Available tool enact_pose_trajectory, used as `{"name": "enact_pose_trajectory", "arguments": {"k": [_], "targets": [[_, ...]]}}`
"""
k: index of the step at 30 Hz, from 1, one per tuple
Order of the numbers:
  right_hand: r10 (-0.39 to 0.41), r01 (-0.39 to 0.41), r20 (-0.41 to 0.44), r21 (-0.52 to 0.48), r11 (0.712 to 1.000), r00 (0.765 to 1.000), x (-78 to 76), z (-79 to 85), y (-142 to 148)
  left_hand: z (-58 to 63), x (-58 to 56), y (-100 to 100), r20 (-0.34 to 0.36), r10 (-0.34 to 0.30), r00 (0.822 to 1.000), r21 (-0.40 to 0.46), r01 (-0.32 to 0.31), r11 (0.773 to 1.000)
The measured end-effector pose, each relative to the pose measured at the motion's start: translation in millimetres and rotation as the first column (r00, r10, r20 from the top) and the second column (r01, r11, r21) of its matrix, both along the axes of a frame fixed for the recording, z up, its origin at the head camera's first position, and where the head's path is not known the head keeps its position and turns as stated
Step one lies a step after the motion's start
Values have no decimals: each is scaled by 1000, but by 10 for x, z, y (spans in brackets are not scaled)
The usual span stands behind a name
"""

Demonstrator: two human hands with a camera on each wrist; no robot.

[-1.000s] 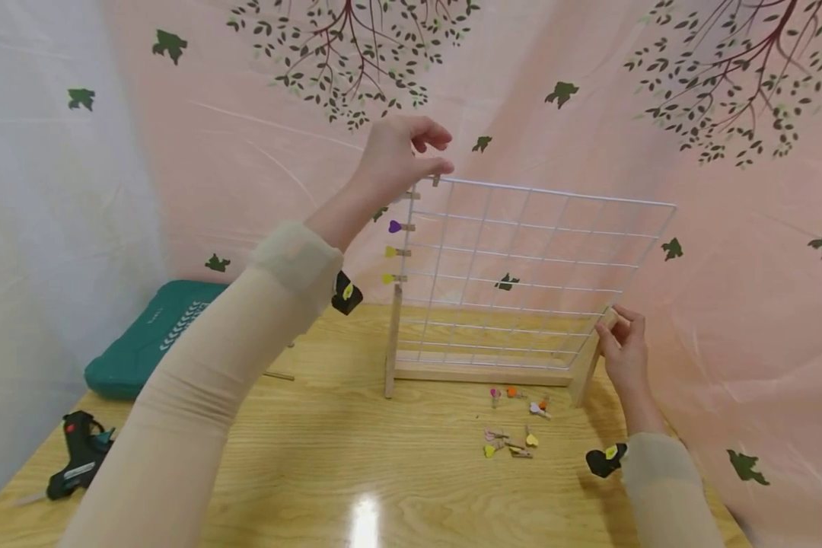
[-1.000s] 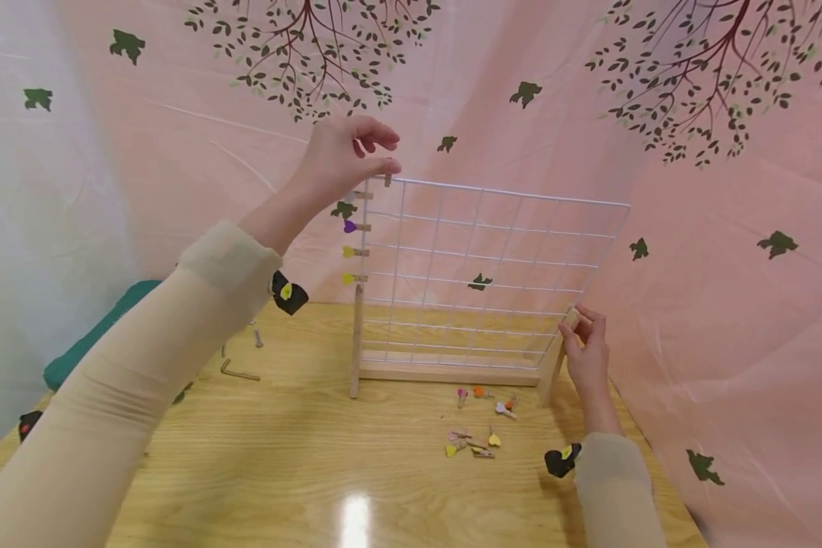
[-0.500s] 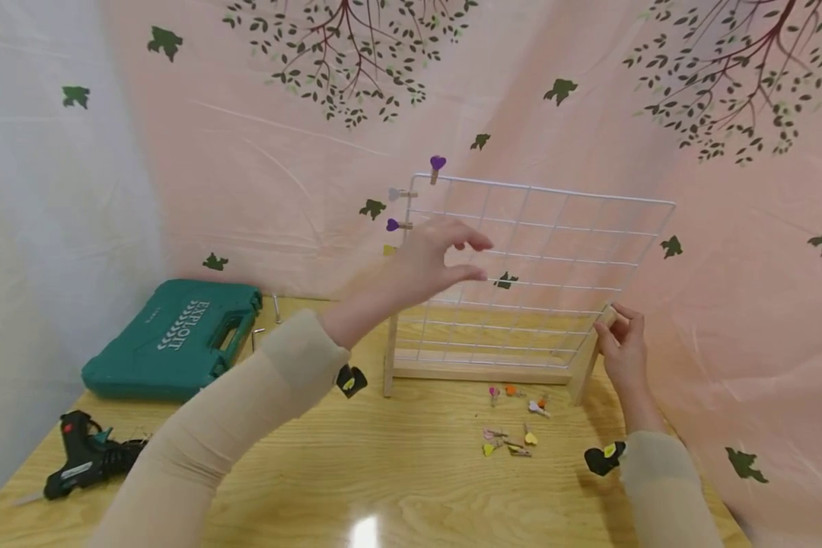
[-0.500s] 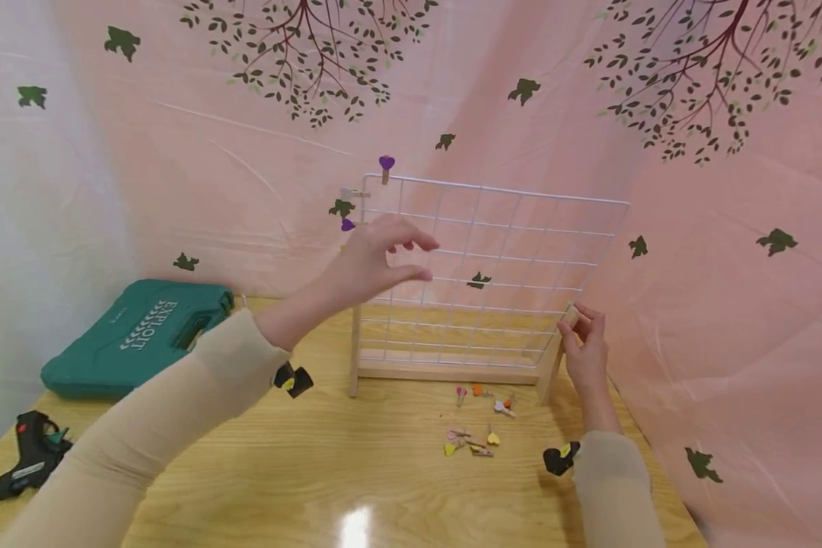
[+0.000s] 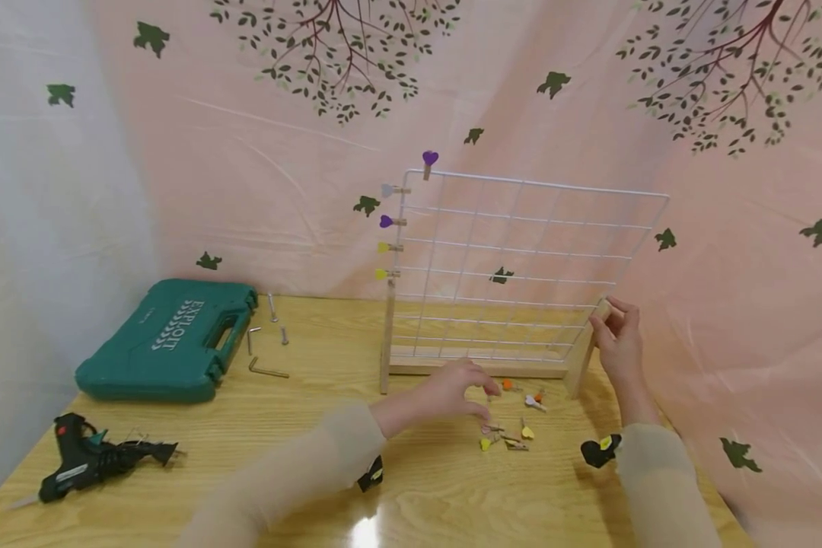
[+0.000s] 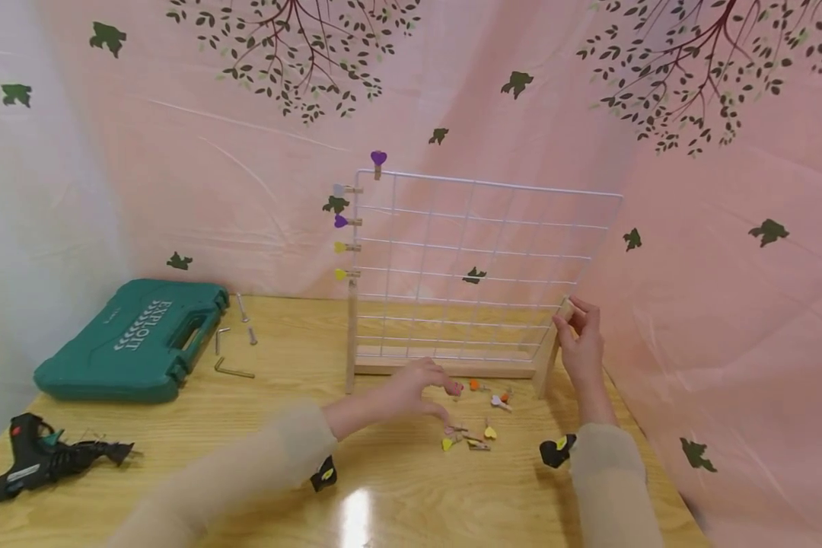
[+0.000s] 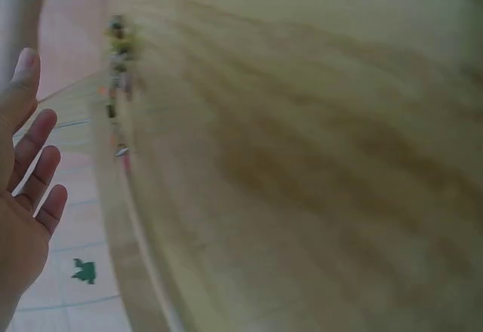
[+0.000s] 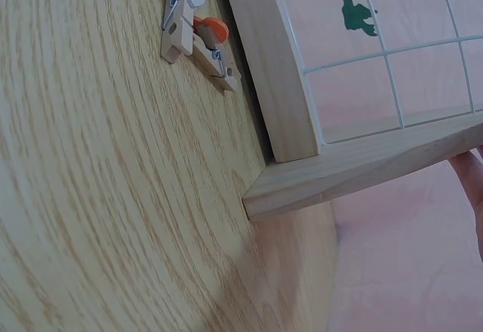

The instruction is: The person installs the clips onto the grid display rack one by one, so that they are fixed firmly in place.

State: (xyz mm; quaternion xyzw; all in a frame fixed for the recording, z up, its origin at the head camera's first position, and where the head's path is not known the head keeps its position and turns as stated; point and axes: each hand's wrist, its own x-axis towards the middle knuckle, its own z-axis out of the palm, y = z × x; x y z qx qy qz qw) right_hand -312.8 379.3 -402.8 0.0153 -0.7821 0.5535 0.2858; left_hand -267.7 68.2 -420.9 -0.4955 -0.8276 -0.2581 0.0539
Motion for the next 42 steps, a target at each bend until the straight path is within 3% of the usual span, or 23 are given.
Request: {"name": "enact_pose_trajectory", "arguments": {"k": [4, 9, 18, 25, 28, 31, 35, 38, 42], "targets": [[5, -5, -1, 8, 1000, 1000, 51, 57, -61, -237, -4, 62, -6, -73, 997, -64, 73, 995], [7, -6, -11, 26, 1000, 1000, 109, 116, -120, -372, 6, 149, 10, -121, 993, -144, 122, 982], [-5, 5, -13, 47, 999, 1000, 132, 125, -125, -400, 69, 221, 116, -100, 988, -216, 124, 969], [5, -4, -16, 44, 999, 1000, 122, 127, -120, -391, 95, 221, 170, -39, 985, -180, 69, 981], [0, 0, -16, 36, 999, 1000, 120, 121, -124, -281, 93, 179, 227, -24, 974, -93, 46, 995], [-12, 13, -15, 37, 999, 1000, 123, 119, -127, -98, 56, 101, 223, -3, 975, 19, -1, 1000], [-11, 12, -29, 32, 999, 1000, 134, 127, -132, 183, -5, -53, 209, 61, 976, 105, -84, 991], [-4, 5, -38, 38, 999, 999, 136, 128, -135, 383, -29, -177, 247, 97, 964, 137, -134, 981], [4, -3, -37, 33, 999, 999, 111, 110, -119, 671, -75, -311, 224, 116, 968, 220, -166, 961]]}}
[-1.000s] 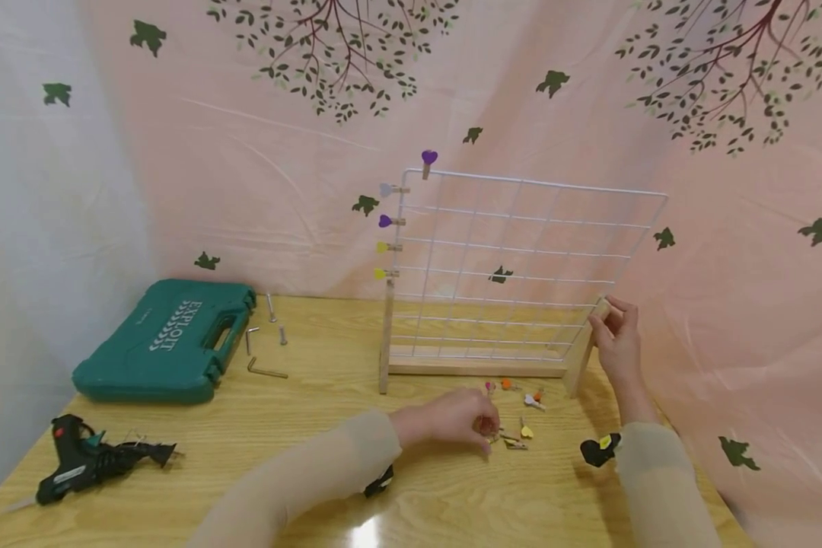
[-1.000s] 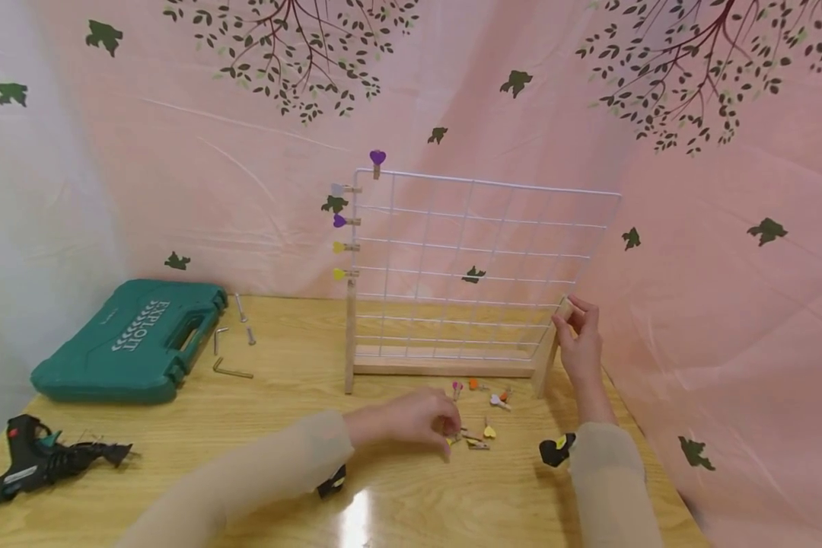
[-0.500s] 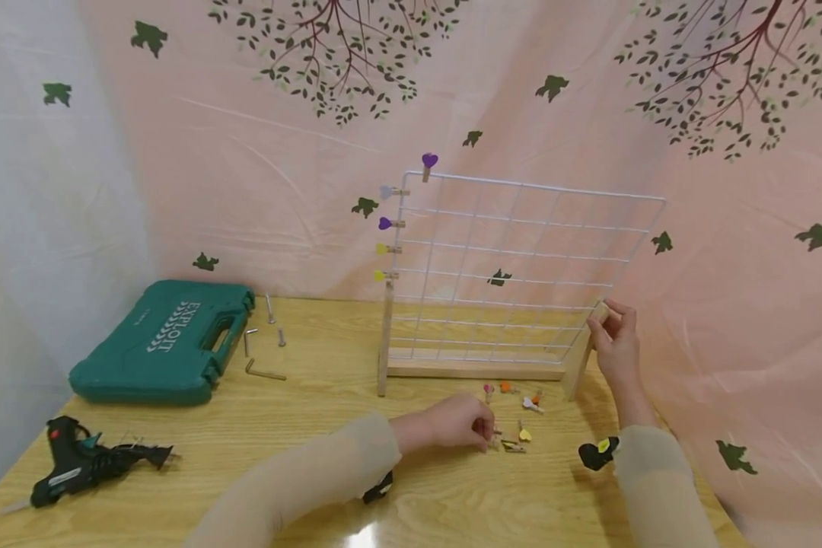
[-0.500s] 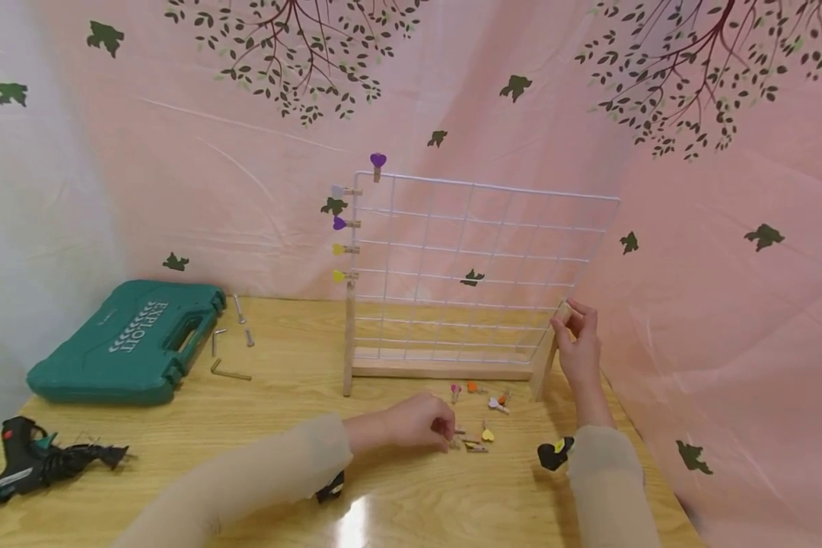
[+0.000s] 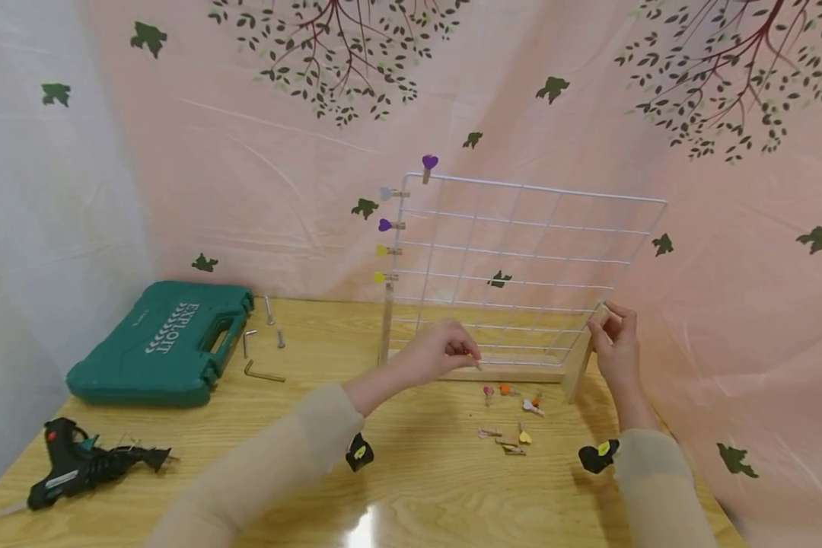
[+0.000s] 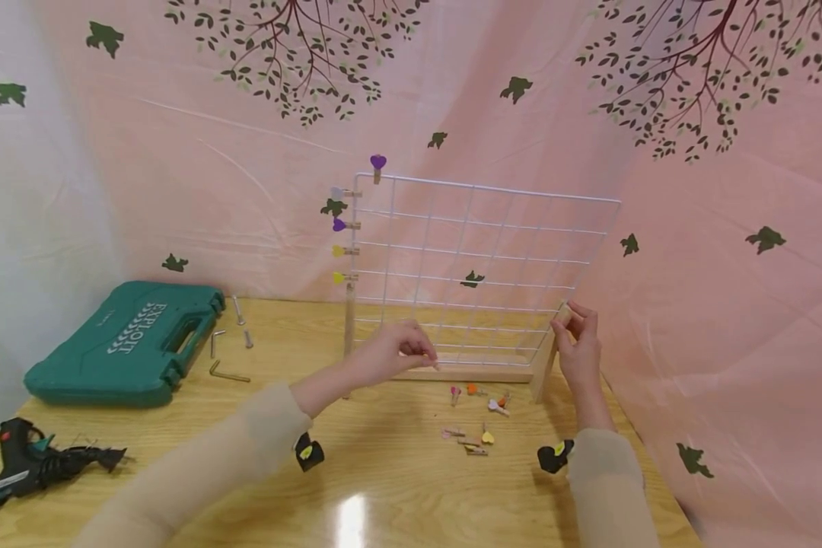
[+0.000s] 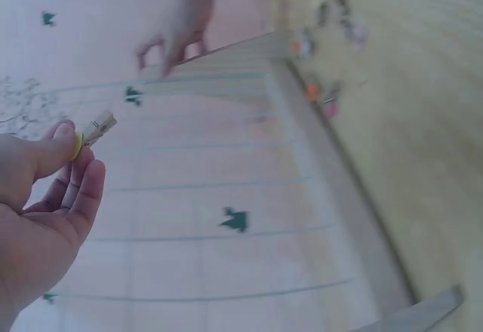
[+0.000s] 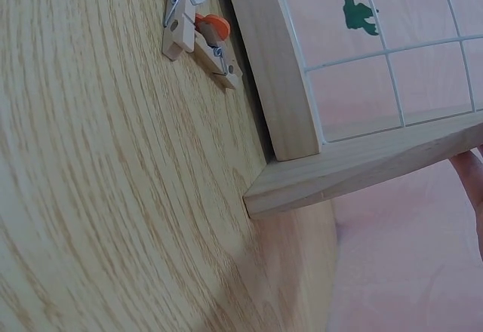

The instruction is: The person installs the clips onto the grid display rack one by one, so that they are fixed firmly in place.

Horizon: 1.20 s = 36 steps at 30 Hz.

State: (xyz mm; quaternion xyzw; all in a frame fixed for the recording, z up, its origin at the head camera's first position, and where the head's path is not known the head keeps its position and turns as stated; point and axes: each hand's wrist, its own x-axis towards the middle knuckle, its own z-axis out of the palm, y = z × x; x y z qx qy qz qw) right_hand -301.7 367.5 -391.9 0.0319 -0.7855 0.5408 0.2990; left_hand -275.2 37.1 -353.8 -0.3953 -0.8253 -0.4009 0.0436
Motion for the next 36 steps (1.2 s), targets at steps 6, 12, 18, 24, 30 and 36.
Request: {"name": "enact_pose_trajectory", "arguments": {"k": [6, 12, 18, 24, 30, 36], "targets": [[1, -1, 12, -20, 1000, 1000, -97, -99, 82, 689, -99, -163, -133, 82, 988, 108, -68, 992], [2, -3, -12, -30, 1000, 1000, -127, -155, 114, 1422, -163, -295, -306, 136, 942, 181, -83, 980], [10, -10, -22, 3, 1000, 1000, -114, -149, 117, 1916, -250, -357, -411, 191, 891, 175, -129, 976], [6, -6, -7, -3, 1000, 1000, -116, -141, 129, 2227, -366, -307, -352, 263, 898, 117, -237, 965], [0, 1, 8, -27, 1000, 1000, -119, -122, 113, 2327, -478, -270, -303, 343, 889, 174, -302, 937], [16, -16, 1, -38, 999, 1000, -29, -25, 9, 2332, -561, -261, -303, 364, 881, 136, -338, 931]]}}
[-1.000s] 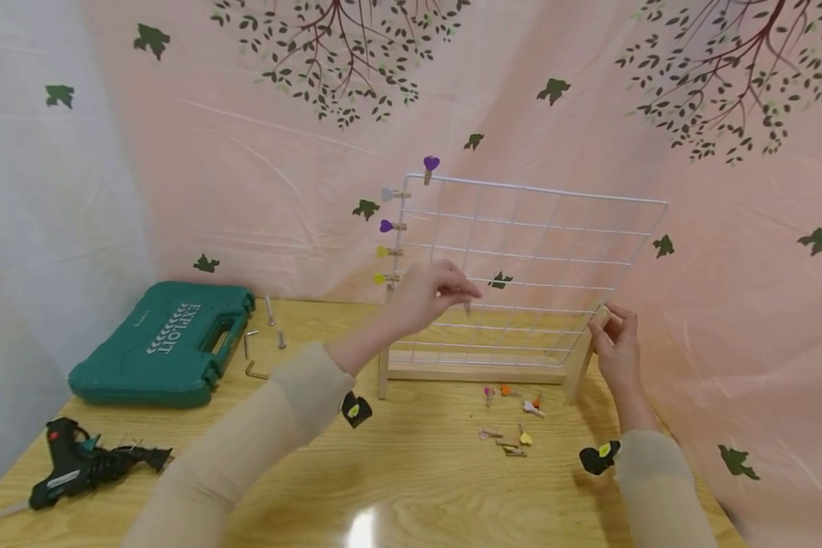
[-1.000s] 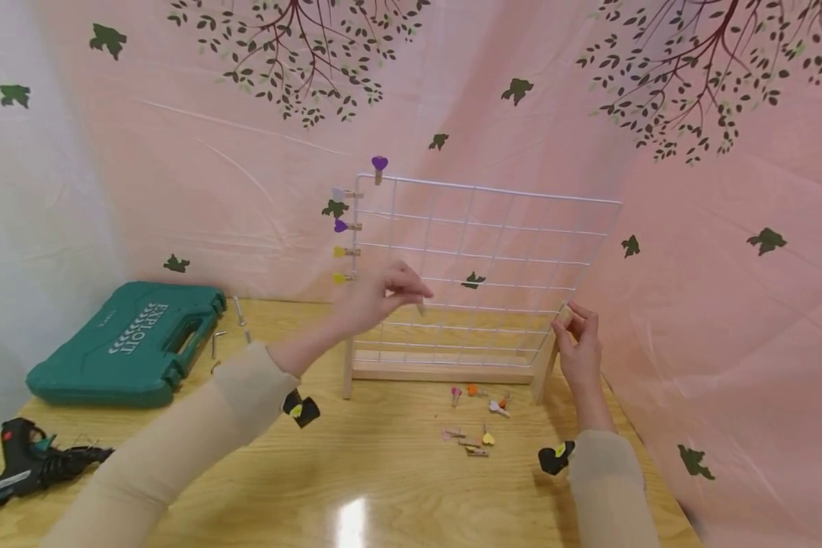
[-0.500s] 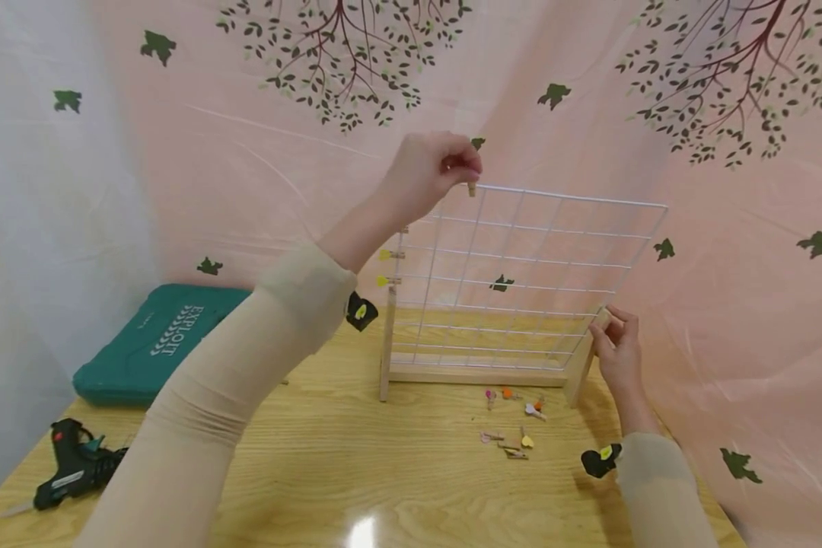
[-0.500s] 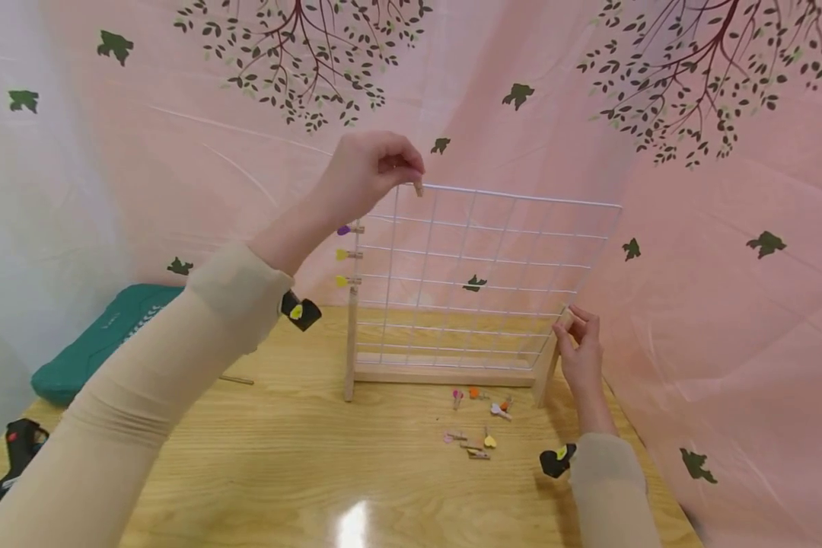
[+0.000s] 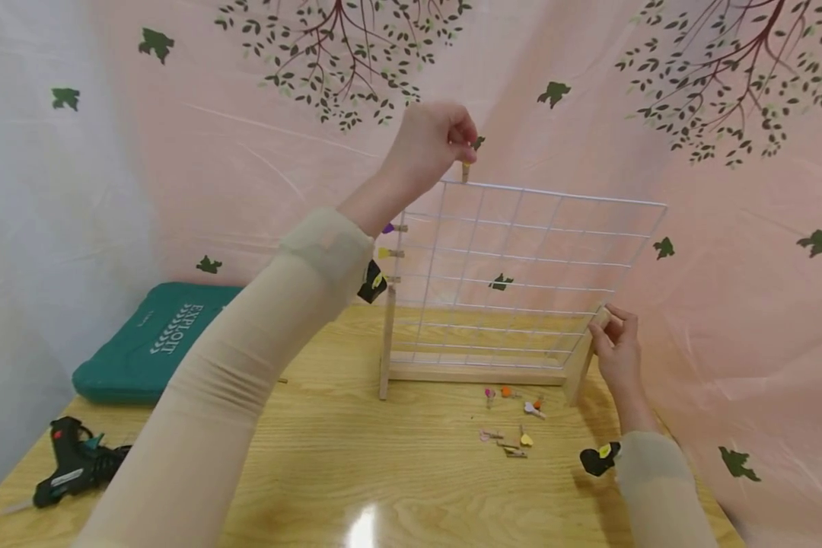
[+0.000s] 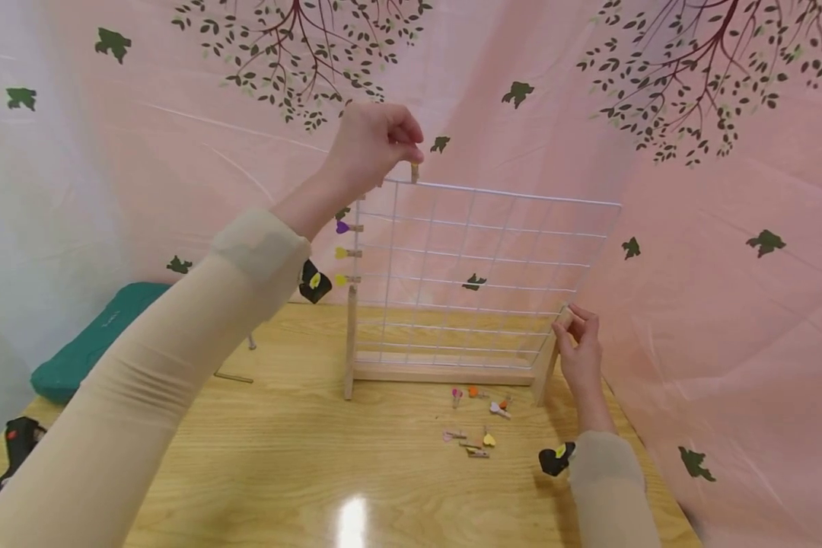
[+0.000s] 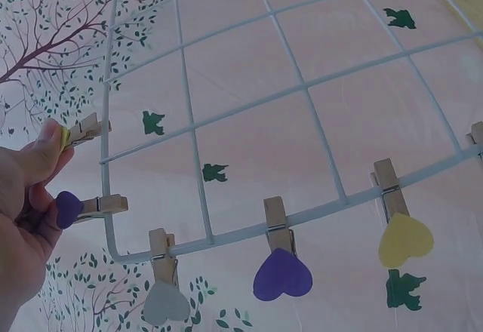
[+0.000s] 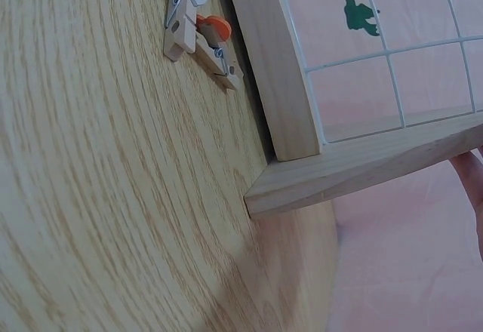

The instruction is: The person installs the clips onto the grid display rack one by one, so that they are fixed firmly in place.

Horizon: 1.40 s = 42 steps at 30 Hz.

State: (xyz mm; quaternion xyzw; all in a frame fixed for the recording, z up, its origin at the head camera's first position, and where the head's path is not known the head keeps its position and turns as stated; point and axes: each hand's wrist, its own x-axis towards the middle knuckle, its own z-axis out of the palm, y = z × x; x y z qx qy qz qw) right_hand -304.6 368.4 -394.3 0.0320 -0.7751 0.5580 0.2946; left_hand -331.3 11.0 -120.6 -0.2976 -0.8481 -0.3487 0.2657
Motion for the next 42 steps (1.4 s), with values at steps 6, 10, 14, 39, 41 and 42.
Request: {"name": "enact_pose_trajectory", "arguments": {"k": [6, 10, 14, 39, 41, 42], "targets": [[-2, 2, -8, 8, 1000, 1000, 29, 64, -52, -12, -54, 50, 58, 26, 998, -113, -20, 993], [-6, 6, -7, -2, 1000, 1000, 22, 71, -48, -50, -74, 35, 45, 14, 999, -135, -8, 991], [-10, 10, -5, -6, 1000, 1000, 29, 87, -45, -87, -74, -26, -22, 18, 1000, -139, -21, 990], [-1, 2, -26, 22, 1000, 1000, 43, 28, -8, -1593, 12, -1010, 123, 22, 992, 114, -36, 993], [-5, 5, -26, 31, 1000, 1000, 42, 31, -10, -1790, 25, -1020, 173, 21, 985, 120, -42, 992], [-4, 4, -27, 34, 999, 1000, 43, 33, -12, -1888, 31, -1021, 200, 18, 980, 124, -43, 991]]}}
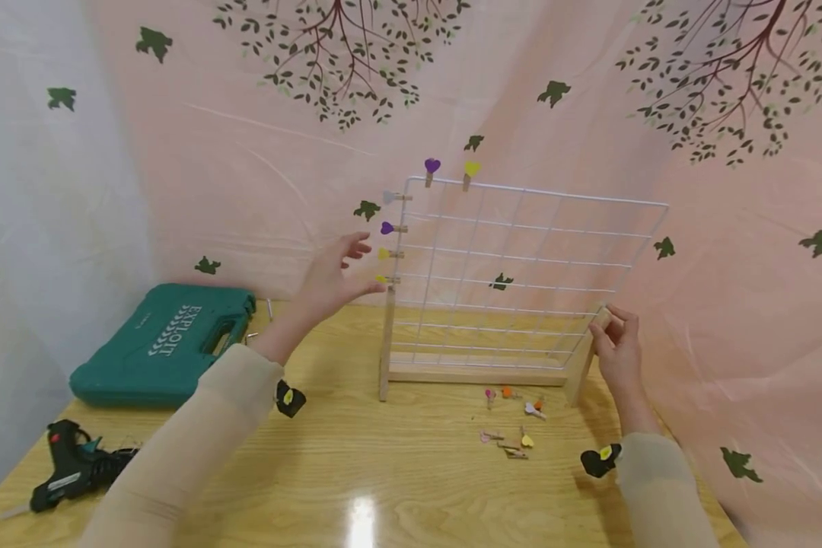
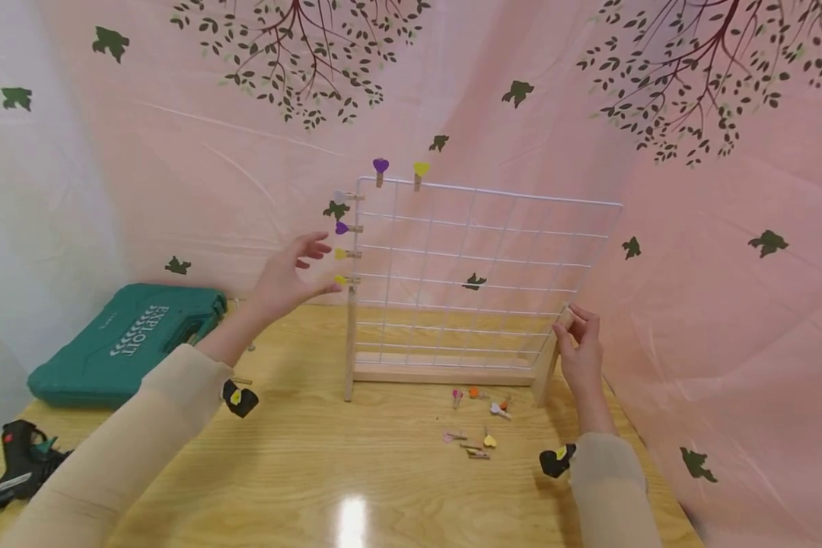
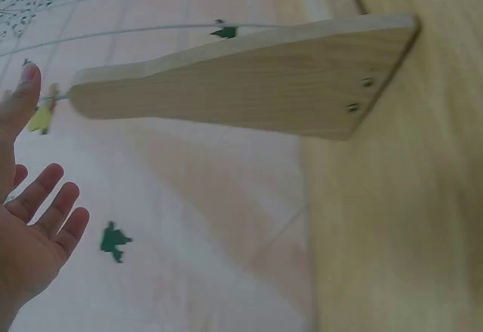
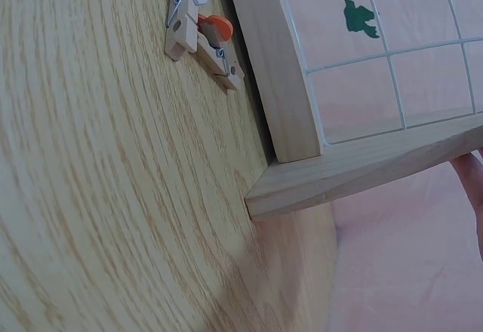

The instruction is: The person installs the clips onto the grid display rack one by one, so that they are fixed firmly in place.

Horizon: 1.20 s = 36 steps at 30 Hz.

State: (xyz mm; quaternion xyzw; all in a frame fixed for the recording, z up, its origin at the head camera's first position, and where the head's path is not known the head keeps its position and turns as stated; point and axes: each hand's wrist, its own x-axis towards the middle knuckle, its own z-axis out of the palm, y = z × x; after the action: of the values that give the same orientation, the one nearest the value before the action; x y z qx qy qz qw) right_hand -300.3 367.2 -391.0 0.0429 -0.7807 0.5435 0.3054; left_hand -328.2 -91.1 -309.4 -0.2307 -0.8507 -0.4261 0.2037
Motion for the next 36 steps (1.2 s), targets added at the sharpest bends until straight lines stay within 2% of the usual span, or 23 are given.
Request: {"name": "enact_pose_trajectory", "arguments": {"k": [2, 7, 11, 14, 17, 21, 25, 28, 30, 32, 33, 35, 36], "targets": [[4, -4, -3, -1, 1000, 1000, -4, -6, 3, -193, 17, 15, 58, -13, 998, 3, 13, 1000], [20, -20, -16, -29, 999, 1000, -52, -48, 38, -606, 46, 105, 127, -33, 991, 6, 32, 999], [13, -13, -11, -33, 999, 1000, -114, -105, 79, -859, 38, 180, 169, -51, 984, 11, 50, 999], [1, -1, -1, -28, 1000, 1000, -129, -117, 79, -992, 18, 219, 204, -82, 976, 30, 77, 997], [1, -1, 5, -36, 999, 1000, -99, -77, 37, -1059, 1, 239, 215, -109, 971, 71, 96, 993], [-14, 15, 11, -41, 999, 1000, -30, -10, -19, -1086, -12, 257, 232, -142, 962, 120, 116, 986], [-50, 50, 21, 10, 999, 999, 14, 13, -32, -1095, -7, 251, 240, -164, 957, 146, 132, 980], [-93, 93, -2, 109, 990, 996, -13, -36, 40, -991, 96, 251, 255, -191, 948, 167, 151, 974], [-112, 118, -55, 140, 983, 992, 16, -16, 58, -1001, 96, 248, 259, -201, 945, 173, 160, 972], [-132, 154, -140, 154, 976, 981, 40, 11, 64, -1002, 89, 245, 273, -200, 941, 167, 158, 973], [-133, 162, -189, 147, 976, 973, 67, 43, 46, -1040, 56, 241, 266, -194, 944, 160, 155, 975], [-121, 168, -300, 137, 976, 946, 105, 99, 10, -1120, -26, 233, 272, -180, 945, 155, 141, 978], [-121, 185, -352, 154, 971, 928, 108, 108, -5, -1120, -34, 231, 273, -173, 946, 153, 135, 979]]}}
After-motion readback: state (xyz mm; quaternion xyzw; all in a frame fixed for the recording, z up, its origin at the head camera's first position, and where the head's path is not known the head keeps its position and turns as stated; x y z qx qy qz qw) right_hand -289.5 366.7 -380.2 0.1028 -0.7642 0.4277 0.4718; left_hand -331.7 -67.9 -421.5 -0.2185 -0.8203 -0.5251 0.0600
